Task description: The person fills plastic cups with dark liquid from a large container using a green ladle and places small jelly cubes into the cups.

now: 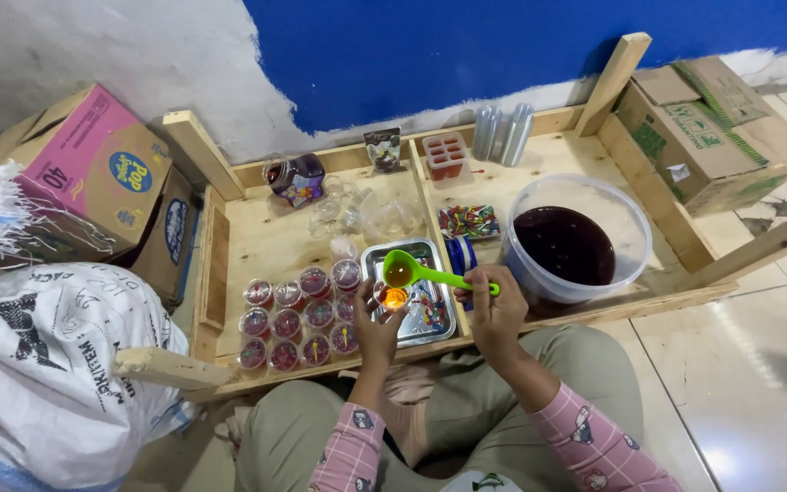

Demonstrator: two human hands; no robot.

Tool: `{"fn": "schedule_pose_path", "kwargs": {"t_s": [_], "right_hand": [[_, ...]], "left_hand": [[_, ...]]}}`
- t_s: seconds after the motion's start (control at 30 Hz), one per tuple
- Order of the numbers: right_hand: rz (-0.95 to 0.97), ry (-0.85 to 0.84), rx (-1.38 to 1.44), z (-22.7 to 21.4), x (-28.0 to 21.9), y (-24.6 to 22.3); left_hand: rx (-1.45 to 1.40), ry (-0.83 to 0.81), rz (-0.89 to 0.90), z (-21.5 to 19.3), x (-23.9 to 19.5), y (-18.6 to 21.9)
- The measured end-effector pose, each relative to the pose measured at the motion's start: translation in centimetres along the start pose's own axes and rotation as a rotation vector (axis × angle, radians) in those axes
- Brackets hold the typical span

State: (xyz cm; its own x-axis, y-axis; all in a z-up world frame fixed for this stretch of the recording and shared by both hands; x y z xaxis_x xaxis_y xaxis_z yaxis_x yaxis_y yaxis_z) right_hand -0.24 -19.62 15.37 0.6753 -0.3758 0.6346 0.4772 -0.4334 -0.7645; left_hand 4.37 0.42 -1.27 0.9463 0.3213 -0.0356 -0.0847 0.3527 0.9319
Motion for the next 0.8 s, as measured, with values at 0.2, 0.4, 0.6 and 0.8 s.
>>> {"fn": "schedule_pose_path", "kwargs": {"t_s": [0.2, 0.4, 0.6, 0.8], "right_hand": [[-0.295, -0.005, -0.189, 0.3, -1.5, -0.7], [-0.436, -0.063, -0.162, 0.2, -3.9, -0.1], [-0.573, -0.164, -0.243, 0.2, -6.9, 0.6], [-0.432, -0.111, -0.172, -0.4, -6.4, 2.4]], "left_hand": [[-0.014, -0.009, 0.019, 0.3, -0.3, 0.9], [-0.036, -0.015, 0.057, 0.4, -0.5, 1.1], [-0.039, -0.001, 0.045, 0.2, -0.2, 0.7], [-0.020, 0.000, 0.022, 0.5, -0.5, 0.9]]}}
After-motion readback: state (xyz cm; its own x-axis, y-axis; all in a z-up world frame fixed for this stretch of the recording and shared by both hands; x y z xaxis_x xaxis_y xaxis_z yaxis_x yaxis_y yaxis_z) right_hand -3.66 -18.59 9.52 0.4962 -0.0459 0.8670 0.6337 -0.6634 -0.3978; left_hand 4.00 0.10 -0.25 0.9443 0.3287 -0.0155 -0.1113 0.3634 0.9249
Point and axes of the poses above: each hand's wrist, its own x-axis towards the middle knuckle, its own z-axis out of the palm, y = z × x, the point moved 5 cm from there along x, towards the middle knuckle, and after that the axes turned 13 degrees about -x, right-handed, at the moved point
